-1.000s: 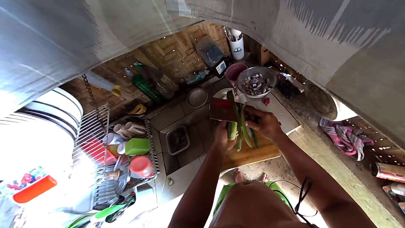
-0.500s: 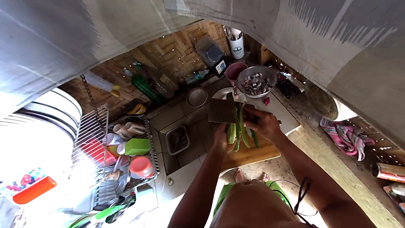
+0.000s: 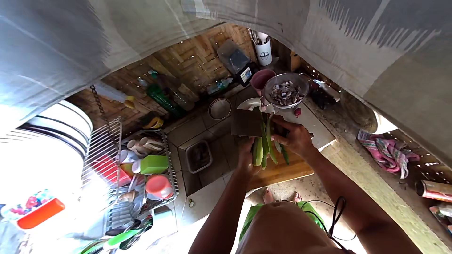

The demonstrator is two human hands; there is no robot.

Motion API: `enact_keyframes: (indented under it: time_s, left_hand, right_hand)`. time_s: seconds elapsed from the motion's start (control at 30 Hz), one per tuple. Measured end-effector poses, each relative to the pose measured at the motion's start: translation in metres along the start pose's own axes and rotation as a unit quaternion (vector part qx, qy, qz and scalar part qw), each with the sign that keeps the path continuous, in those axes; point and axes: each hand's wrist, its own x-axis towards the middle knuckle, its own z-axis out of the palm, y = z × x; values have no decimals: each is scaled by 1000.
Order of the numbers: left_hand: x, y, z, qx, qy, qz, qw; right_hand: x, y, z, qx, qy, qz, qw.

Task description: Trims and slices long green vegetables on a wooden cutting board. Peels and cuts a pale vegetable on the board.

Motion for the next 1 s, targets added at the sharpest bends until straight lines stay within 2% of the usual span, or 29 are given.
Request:
enact_keyframes:
  time_s: [0.33,0.47,0.6,0.73,0.83,1.0]
  left_hand:
    - [-8,4,-14,5,-12,-7,1000]
    - [-15,-8,-33,34,-98,-11,995]
    - [-19,-12,-39,-12,-113,-25,993]
    - [-5,-3,-43,-34,-148,0,988]
    - [5,6,-40,-31,-106,6,994]
    - [27,21,-23,11,42,27,999]
  right_hand:
    - [-1,-8,7,-2,8,1,1000]
    - [10,3,3,45,25,7,999]
    - [14,11,-4,73,24,21,997]
    - [12,22,0,122,33,45,991]
    - [9,27,1,121,26,61,990]
    - [-2,23,2,121,-6,53,991]
